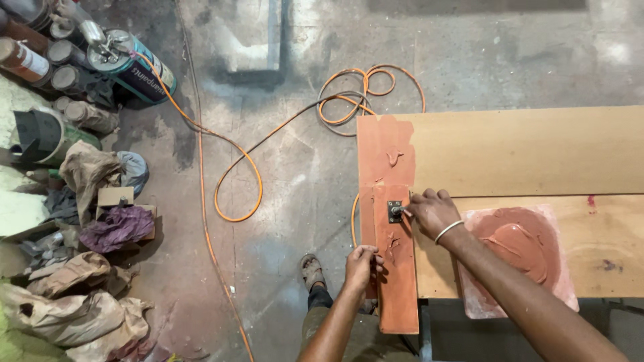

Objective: The person applies a reddish-brown paste to a wooden plank using a small rectangular tool. They repeatedly scoop the paste from a container and spread it along the plank's surface, smoothing it out with the tool.

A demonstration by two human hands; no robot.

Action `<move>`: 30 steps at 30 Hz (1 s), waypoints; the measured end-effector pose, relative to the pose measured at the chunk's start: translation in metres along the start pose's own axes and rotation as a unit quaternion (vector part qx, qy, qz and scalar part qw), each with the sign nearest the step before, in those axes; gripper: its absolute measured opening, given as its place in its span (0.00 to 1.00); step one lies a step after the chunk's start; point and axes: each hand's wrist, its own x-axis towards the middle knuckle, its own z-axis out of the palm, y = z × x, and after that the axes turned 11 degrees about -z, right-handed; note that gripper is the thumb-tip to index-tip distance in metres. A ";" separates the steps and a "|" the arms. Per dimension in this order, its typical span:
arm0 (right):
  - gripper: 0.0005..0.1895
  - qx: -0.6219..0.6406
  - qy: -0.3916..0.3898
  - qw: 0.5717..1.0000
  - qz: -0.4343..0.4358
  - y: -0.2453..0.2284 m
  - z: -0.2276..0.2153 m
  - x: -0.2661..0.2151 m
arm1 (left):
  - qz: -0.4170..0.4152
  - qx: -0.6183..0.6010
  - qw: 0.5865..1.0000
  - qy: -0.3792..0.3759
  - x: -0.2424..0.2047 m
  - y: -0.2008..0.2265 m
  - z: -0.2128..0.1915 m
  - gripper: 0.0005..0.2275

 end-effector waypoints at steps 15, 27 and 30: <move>0.44 -0.121 0.144 0.974 -0.123 -0.086 0.061 -0.107 | 0.005 0.000 1.000 0.001 0.013 -0.033 -0.035 0.08; 0.11 0.031 0.006 0.999 0.017 -0.073 0.062 -0.039 | 0.080 -0.014 0.996 -0.032 0.026 -0.050 -0.036 0.08; 0.15 0.020 0.056 0.992 -0.111 -0.104 0.074 -0.084 | 0.037 0.009 0.999 0.010 0.018 -0.045 -0.042 0.08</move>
